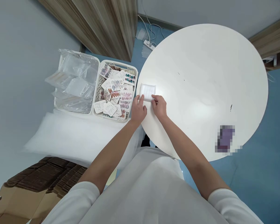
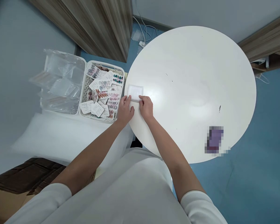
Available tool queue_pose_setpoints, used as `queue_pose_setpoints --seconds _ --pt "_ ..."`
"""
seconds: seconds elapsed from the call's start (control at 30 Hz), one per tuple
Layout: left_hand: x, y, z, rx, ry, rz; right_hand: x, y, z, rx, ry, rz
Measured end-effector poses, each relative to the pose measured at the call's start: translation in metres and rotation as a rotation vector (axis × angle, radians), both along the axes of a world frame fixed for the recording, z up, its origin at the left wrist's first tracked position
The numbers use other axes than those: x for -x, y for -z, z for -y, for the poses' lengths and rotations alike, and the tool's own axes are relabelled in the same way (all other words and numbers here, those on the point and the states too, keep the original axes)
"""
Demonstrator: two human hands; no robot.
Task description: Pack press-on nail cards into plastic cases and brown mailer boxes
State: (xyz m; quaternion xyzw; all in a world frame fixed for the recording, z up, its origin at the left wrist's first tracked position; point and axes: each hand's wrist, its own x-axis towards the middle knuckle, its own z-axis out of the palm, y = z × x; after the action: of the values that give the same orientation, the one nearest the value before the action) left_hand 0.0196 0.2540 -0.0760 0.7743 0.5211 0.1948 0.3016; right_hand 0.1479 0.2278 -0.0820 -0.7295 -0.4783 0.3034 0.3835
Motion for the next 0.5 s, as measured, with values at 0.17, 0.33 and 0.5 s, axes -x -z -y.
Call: queue_pose_setpoints --seconds 0.17,0.33,0.5 --pt "0.002 -0.002 0.004 -0.007 0.025 -0.005 -0.001 -0.003 0.005 0.027 -0.019 -0.027" --pt "0.003 -0.005 0.005 -0.005 0.017 -0.002 -0.002 -0.007 0.011 0.026 -0.045 -0.064" --pt "0.001 -0.007 0.006 0.016 0.008 0.005 -0.004 -0.008 0.018 0.034 -0.06 -0.06"
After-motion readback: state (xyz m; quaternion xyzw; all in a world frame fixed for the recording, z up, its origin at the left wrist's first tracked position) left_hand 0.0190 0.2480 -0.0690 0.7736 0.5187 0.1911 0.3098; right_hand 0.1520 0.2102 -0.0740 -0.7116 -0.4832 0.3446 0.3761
